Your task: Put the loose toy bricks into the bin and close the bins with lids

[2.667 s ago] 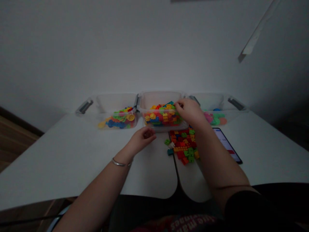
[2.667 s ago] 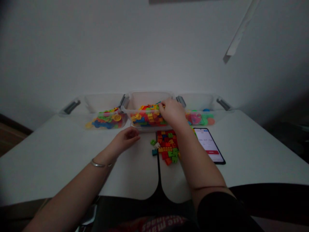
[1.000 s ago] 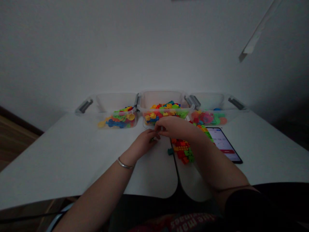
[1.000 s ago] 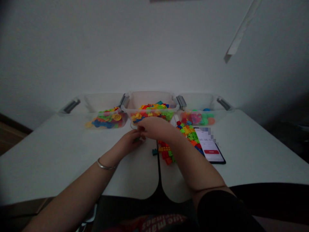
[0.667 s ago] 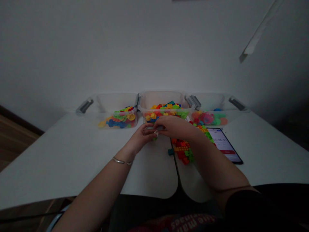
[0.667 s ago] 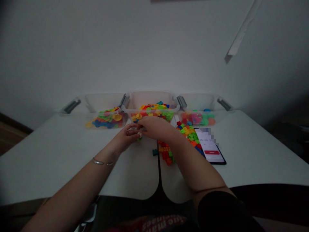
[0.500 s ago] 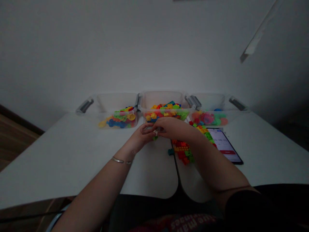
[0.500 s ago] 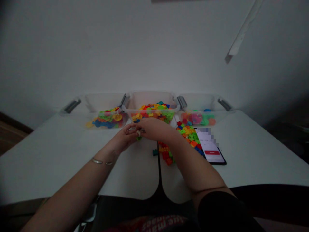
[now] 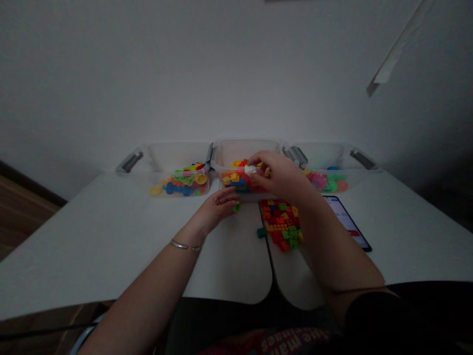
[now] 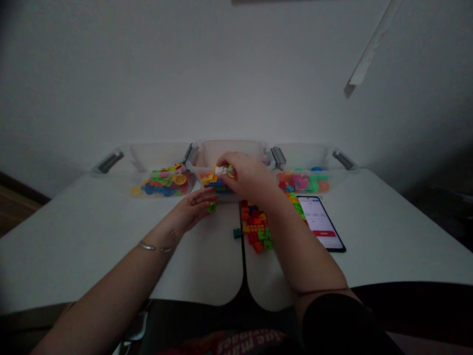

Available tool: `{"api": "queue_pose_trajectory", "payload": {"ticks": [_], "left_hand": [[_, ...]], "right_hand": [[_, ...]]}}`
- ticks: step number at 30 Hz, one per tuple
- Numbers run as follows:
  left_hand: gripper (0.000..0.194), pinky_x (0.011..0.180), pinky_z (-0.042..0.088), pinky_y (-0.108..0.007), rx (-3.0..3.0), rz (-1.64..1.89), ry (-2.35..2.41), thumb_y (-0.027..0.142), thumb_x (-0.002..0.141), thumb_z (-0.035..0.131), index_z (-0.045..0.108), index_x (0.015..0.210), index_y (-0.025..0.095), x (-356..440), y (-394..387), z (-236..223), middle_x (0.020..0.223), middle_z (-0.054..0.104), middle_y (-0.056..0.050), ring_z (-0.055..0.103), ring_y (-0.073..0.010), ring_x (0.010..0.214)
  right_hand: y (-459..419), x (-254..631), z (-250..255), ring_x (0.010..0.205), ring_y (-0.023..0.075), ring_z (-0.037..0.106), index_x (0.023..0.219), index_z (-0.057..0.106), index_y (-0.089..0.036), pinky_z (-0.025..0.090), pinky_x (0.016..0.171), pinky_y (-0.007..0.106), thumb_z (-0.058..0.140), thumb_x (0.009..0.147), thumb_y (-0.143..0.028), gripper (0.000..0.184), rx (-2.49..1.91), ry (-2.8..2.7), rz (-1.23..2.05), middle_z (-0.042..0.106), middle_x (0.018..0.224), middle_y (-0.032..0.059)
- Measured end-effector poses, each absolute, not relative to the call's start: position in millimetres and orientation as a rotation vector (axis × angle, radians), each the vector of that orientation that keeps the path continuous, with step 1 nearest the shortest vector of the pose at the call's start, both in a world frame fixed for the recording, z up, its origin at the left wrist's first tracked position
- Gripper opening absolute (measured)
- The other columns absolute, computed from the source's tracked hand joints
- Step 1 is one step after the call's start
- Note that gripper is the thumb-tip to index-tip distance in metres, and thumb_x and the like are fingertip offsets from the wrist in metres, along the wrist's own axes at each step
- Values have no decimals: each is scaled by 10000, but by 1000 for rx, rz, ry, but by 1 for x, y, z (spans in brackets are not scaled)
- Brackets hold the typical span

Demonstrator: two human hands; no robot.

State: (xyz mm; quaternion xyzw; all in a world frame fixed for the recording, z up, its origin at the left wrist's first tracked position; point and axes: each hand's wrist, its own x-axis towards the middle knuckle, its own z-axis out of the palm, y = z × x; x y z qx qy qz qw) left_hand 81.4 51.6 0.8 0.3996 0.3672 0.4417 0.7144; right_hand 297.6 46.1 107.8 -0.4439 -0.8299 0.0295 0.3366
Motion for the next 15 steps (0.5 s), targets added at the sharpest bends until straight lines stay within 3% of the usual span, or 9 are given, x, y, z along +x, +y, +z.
{"api": "queue_pose_trajectory", "payload": {"ticks": [6, 15], "left_hand": [[510, 825, 542, -255, 884, 1018, 852, 65, 692, 809, 697, 1172, 192, 80, 52, -1, 1194, 710, -100, 696, -144, 939], [474, 933, 539, -305, 905, 1043, 835, 67, 704, 793, 689, 1152, 184, 79, 54, -3, 1205, 705, -106, 699, -171, 1022]], "right_hand": [[64, 321, 104, 880, 216, 660, 1091, 691, -203, 503, 833, 374, 573, 884, -286, 253, -1352, -1859, -34, 724, 1068, 88], [80, 324, 91, 867, 236, 689, 1081, 740, -224, 518, 853, 428, 520, 919, -305, 285, -1625, -1906, -7, 765, 1017, 73]]}}
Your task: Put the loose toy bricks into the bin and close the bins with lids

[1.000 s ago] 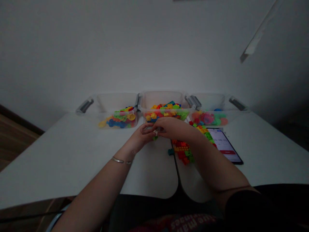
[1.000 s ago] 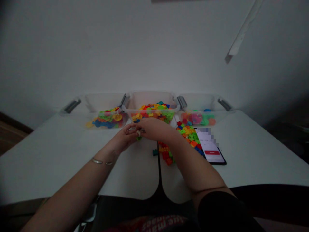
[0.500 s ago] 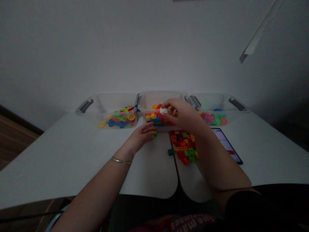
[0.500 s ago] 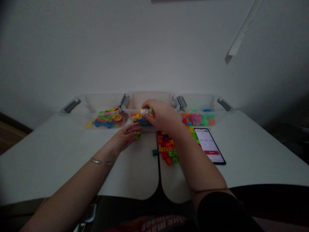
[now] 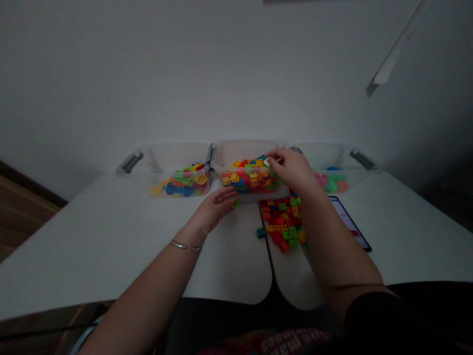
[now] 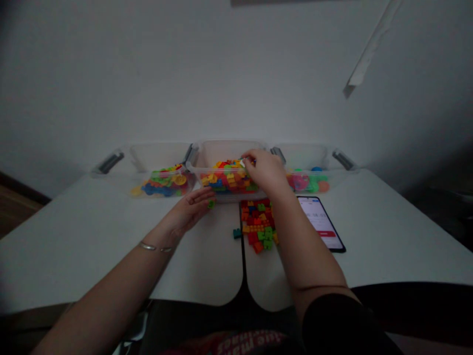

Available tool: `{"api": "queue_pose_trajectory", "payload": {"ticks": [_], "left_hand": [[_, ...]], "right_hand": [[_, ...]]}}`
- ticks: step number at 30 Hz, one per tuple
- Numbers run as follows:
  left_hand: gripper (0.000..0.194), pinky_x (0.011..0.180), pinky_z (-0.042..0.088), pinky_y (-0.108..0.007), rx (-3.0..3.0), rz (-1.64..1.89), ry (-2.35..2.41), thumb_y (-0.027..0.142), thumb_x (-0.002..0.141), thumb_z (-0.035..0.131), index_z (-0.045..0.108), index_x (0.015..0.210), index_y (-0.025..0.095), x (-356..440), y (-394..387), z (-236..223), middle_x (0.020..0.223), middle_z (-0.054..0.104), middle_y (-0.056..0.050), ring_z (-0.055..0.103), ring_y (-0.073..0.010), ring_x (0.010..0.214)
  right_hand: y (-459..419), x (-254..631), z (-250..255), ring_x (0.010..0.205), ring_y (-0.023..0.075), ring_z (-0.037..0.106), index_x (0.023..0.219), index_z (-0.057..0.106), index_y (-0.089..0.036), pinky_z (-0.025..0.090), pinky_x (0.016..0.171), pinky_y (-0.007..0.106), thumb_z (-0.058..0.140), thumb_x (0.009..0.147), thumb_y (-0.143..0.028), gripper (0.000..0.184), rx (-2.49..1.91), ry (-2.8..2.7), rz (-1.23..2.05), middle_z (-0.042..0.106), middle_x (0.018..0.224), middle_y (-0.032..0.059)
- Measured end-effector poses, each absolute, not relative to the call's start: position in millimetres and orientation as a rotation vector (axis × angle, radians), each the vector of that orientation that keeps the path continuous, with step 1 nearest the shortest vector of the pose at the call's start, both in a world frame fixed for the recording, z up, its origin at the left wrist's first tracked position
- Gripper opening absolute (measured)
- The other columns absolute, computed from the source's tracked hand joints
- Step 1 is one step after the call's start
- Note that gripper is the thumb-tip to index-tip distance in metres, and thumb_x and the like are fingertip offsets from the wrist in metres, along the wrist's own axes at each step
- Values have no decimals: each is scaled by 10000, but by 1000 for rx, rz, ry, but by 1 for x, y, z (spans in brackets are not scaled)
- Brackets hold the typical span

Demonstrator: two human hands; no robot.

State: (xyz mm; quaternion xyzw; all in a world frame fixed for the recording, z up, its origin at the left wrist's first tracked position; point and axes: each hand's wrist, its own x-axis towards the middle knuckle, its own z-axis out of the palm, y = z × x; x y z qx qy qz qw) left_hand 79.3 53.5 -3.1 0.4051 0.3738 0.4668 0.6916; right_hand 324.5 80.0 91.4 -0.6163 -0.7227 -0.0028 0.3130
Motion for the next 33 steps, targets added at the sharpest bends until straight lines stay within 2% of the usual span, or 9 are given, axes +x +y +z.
{"api": "queue_pose_trajectory", "payload": {"ticks": [5, 9, 14, 20, 25, 28, 33], "left_hand": [[452, 937, 544, -302, 876, 1051, 823, 66, 712, 784, 696, 1139, 183, 79, 53, -2, 1178, 714, -99, 702, -163, 1005], [415, 926, 547, -279, 835, 1058, 806, 28, 731, 754, 706, 1116, 175, 79, 53, 1, 1159, 720, -95, 701, -155, 997], [431, 885, 562, -243, 788, 1049, 818, 10, 737, 741, 698, 1131, 179, 80, 50, 6, 1177, 712, -82, 710, -129, 947], [450, 859, 561, -219, 772, 1056, 794, 0, 736, 749, 685, 1152, 160, 82, 48, 11, 1208, 698, -103, 709, -144, 999], [429, 774, 559, -172, 732, 1082, 751, -23, 735, 740, 687, 1119, 161, 84, 46, 16, 1153, 716, -81, 715, -143, 1000], [439, 780, 564, -181, 738, 1084, 687, -1, 720, 776, 687, 1116, 167, 84, 48, 14, 1119, 728, -65, 719, -145, 983], [468, 837, 551, -202, 789, 1111, 627, 64, 708, 832, 690, 1142, 165, 85, 54, 6, 1105, 737, -64, 713, -133, 951]], "right_hand": [[78, 321, 91, 943, 253, 698, 1118, 746, -224, 510, 895, 443, 486, 950, -346, 332, -1617, -1959, -59, 758, 1120, 86], [76, 319, 91, 1073, 291, 677, 1231, 709, -200, 490, 956, 481, 462, 968, -359, 394, -1609, -1985, -69, 734, 1219, 113], [74, 317, 93, 1065, 291, 671, 1351, 620, -152, 488, 972, 473, 510, 931, -332, 471, -1577, -1946, -16, 696, 1276, 149], [63, 311, 103, 1104, 285, 632, 1240, 662, -127, 442, 1025, 446, 539, 885, -280, 405, -1336, -1900, -151, 688, 1223, 165], [51, 299, 107, 1016, 231, 646, 1122, 693, -193, 495, 917, 385, 540, 891, -244, 282, -1098, -1997, -51, 713, 1146, 104], [50, 288, 100, 1026, 228, 653, 1061, 712, -190, 484, 930, 381, 585, 878, -216, 224, -926, -2142, 10, 738, 1080, 87], [48, 271, 87, 1096, 233, 647, 1141, 699, -172, 463, 986, 377, 634, 874, -198, 276, -948, -2360, 110, 737, 1161, 95]]}}
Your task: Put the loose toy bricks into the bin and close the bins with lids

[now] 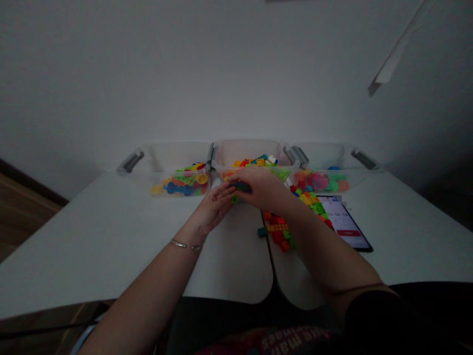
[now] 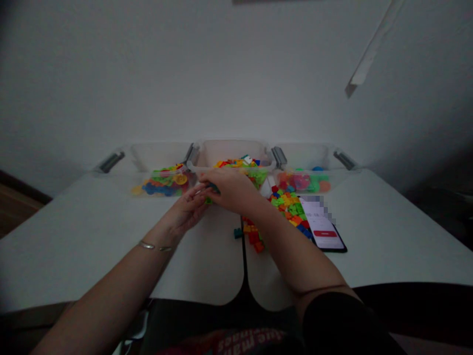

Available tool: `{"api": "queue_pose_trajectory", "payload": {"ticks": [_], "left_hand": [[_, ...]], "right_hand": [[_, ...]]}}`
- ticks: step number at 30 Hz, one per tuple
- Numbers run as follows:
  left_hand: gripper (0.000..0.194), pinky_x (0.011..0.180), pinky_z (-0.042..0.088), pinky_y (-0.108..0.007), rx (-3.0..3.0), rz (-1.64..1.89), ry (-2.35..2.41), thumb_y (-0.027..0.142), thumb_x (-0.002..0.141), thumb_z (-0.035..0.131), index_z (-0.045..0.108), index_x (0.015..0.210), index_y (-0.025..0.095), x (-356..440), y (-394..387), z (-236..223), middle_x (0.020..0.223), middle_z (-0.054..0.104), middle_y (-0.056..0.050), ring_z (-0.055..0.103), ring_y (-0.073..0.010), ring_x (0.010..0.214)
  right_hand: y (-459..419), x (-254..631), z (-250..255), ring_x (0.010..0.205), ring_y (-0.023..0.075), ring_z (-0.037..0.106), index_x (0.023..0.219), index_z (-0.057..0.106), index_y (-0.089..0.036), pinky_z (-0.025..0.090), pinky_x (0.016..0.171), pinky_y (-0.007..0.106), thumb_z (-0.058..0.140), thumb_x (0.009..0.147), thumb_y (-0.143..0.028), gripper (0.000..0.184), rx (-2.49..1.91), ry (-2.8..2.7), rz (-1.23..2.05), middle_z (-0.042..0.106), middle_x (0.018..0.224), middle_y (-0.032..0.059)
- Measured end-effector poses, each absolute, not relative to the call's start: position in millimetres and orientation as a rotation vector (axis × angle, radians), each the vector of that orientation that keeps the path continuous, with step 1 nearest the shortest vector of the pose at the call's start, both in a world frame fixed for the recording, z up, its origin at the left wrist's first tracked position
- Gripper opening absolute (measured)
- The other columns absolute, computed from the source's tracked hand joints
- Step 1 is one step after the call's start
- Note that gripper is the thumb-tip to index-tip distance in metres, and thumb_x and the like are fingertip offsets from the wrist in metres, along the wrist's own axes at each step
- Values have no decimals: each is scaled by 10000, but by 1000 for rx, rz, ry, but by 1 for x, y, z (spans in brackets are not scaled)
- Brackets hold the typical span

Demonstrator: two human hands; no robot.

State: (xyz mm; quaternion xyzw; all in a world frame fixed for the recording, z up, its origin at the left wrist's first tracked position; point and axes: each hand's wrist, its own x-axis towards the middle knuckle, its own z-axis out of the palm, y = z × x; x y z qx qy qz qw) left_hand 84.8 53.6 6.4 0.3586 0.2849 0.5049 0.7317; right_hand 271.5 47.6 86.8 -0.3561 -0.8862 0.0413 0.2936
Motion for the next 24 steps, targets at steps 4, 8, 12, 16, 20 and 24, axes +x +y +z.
{"api": "queue_pose_trajectory", "payload": {"ticks": [4, 8, 12, 16, 20, 24], "left_hand": [[445, 860, 545, -209, 838, 1105, 545, 128, 685, 871, 709, 1099, 144, 88, 54, 7, 1081, 748, -75, 710, -152, 984], [454, 846, 544, -206, 828, 1116, 550, 114, 657, 885, 705, 1072, 148, 87, 54, 8, 1010, 761, -54, 714, -145, 949], [475, 869, 545, -219, 809, 1133, 614, 83, 673, 860, 677, 1105, 160, 83, 56, 4, 1044, 757, -50, 713, -136, 954], [468, 890, 548, -226, 793, 1129, 625, 85, 674, 859, 675, 1099, 157, 85, 56, 4, 1058, 756, -53, 715, -136, 952], [401, 893, 560, -254, 790, 1125, 647, 124, 723, 838, 683, 1092, 142, 87, 52, 8, 1064, 746, -69, 723, -146, 937], [288, 867, 578, -292, 760, 1122, 728, 131, 756, 812, 681, 1012, 147, 86, 48, 11, 1013, 725, -51, 732, -154, 880]], "right_hand": [[43, 266, 84, 1146, 259, 647, 1231, 685, -187, 480, 986, 383, 683, 868, -248, 368, -1040, -2489, 154, 723, 1223, 102], [41, 264, 84, 1151, 261, 661, 1244, 689, -240, 500, 970, 391, 670, 890, -269, 356, -1111, -2514, 136, 728, 1231, 79], [40, 261, 83, 1130, 262, 671, 1188, 710, -204, 515, 931, 379, 634, 910, -278, 297, -1195, -2549, 98, 734, 1214, 84], [40, 261, 84, 1104, 253, 674, 1168, 716, -200, 509, 897, 350, 608, 899, -250, 294, -1184, -2530, 89, 741, 1189, 81], [44, 269, 86, 1038, 228, 672, 1105, 712, -192, 493, 863, 327, 595, 855, -193, 276, -1120, -2356, 44, 750, 1122, 78], [50, 285, 92, 994, 208, 664, 1010, 710, -189, 488, 860, 324, 555, 843, -139, 233, -1049, -2084, -69, 737, 1064, 77]]}}
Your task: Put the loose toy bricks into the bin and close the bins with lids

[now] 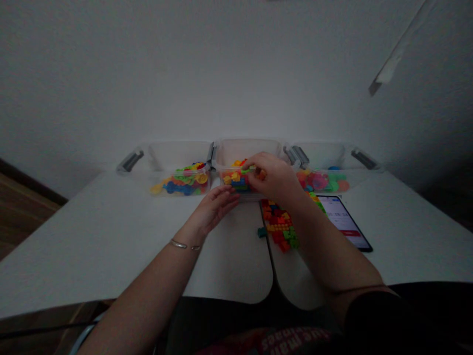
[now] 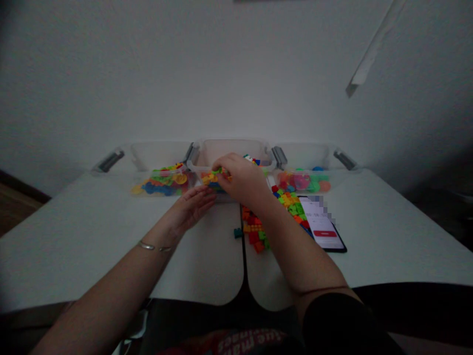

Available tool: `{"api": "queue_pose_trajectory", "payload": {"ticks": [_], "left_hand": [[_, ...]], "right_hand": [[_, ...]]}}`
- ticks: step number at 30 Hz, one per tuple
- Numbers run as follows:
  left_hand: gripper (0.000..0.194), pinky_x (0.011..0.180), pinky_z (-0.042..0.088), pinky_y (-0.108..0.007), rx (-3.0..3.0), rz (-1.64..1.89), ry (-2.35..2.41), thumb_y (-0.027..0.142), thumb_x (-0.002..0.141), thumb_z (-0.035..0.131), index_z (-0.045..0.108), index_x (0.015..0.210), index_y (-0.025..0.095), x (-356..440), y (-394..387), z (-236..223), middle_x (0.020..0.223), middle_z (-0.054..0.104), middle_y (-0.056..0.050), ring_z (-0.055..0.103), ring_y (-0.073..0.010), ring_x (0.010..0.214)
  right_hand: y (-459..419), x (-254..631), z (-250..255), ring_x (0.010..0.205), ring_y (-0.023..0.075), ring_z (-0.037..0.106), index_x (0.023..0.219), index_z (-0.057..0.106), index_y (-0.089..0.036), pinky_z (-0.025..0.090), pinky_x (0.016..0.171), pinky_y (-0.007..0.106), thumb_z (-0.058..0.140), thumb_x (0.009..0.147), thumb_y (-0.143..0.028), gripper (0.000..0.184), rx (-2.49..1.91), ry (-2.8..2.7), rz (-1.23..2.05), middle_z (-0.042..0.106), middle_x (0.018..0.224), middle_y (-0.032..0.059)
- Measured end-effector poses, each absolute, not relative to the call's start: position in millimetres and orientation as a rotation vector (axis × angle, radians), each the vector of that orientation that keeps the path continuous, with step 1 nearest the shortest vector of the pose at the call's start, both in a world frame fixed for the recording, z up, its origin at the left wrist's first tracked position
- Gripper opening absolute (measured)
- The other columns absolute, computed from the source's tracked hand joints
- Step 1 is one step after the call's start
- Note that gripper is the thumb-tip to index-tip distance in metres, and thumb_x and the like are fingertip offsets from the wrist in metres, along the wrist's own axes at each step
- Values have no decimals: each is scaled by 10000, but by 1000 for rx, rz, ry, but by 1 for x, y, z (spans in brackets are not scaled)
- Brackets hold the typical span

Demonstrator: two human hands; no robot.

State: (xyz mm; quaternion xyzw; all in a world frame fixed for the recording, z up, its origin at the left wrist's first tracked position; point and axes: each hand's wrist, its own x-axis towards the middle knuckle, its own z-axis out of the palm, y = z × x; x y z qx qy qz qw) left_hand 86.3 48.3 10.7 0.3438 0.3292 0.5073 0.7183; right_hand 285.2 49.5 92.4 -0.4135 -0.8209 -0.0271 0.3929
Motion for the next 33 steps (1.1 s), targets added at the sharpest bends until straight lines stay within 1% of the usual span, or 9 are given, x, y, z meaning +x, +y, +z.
{"api": "queue_pose_trajectory", "payload": {"ticks": [7, 11, 15, 18, 21, 25, 29, 31, 33], "left_hand": [[221, 829, 588, -296, 789, 1050, 794, 95, 783, 772, 676, 974, 153, 85, 45, 14, 971, 715, -36, 726, -137, 804], [189, 842, 586, -308, 789, 1033, 836, 78, 805, 736, 672, 967, 153, 86, 44, 15, 935, 714, -26, 725, -137, 790], [217, 859, 581, -319, 802, 1022, 848, 86, 786, 756, 663, 970, 156, 85, 44, 14, 919, 709, -23, 722, -135, 781], [262, 814, 584, -305, 817, 1003, 853, 119, 749, 797, 657, 969, 154, 85, 46, 11, 913, 707, -30, 722, -143, 770], [288, 754, 576, -294, 897, 1015, 855, 168, 709, 830, 658, 941, 164, 86, 48, 6, 887, 699, -24, 705, -144, 743], [243, 691, 532, -267, 1278, 1029, 892, 214, 706, 821, 702, 917, 191, 89, 45, 1, 866, 692, -26, 658, -157, 784], [162, 773, 518, -310, 1686, 958, 889, 252, 786, 755, 765, 945, 225, 93, 37, 4, 1021, 724, -74, 652, -215, 934], [168, 884, 497, -361, 1880, 909, 771, 259, 843, 701, 779, 992, 261, 96, 34, 6, 1065, 732, -77, 644, -236, 1013], [220, 1002, 431, -417, 2113, 836, 644, 242, 875, 664, 779, 1052, 301, 99, 30, 6, 1115, 733, -70, 619, -250, 1086]], "right_hand": [[65, 308, 94, 944, 221, 664, 917, 738, -225, 504, 849, 363, 563, 882, -201, 180, -1210, -1836, -137, 735, 1005, 64], [76, 312, 86, 993, 231, 674, 926, 768, -248, 499, 908, 387, 591, 878, -229, 184, -1345, -1862, -108, 758, 1014, 45], [78, 311, 84, 989, 241, 678, 946, 784, -242, 492, 934, 411, 586, 889, -266, 207, -1396, -1901, -137, 773, 1014, 51], [77, 310, 86, 960, 261, 676, 939, 791, -230, 495, 916, 445, 553, 916, -316, 253, -1451, -1947, -182, 779, 984, 69], [76, 309, 87, 922, 263, 679, 885, 789, -205, 508, 868, 437, 498, 947, -335, 325, -1504, -2004, -170, 773, 928, 90], [76, 308, 88, 934, 276, 677, 907, 779, -182, 500, 877, 435, 470, 958, -338, 349, -1483, -2038, -141, 768, 940, 111], [76, 309, 88, 1003, 280, 669, 1002, 760, -184, 482, 930, 439, 504, 931, -309, 293, -1415, -1978, -89, 757, 1046, 112], [75, 309, 88, 1021, 261, 669, 1005, 751, -201, 474, 946, 421, 512, 922, -286, 267, -1356, -1961, -70, 754, 1048, 89], [73, 308, 90, 1037, 249, 668, 1008, 744, -204, 467, 955, 405, 512, 919, -271, 258, -1293, -1945, -71, 752, 1051, 79]]}}
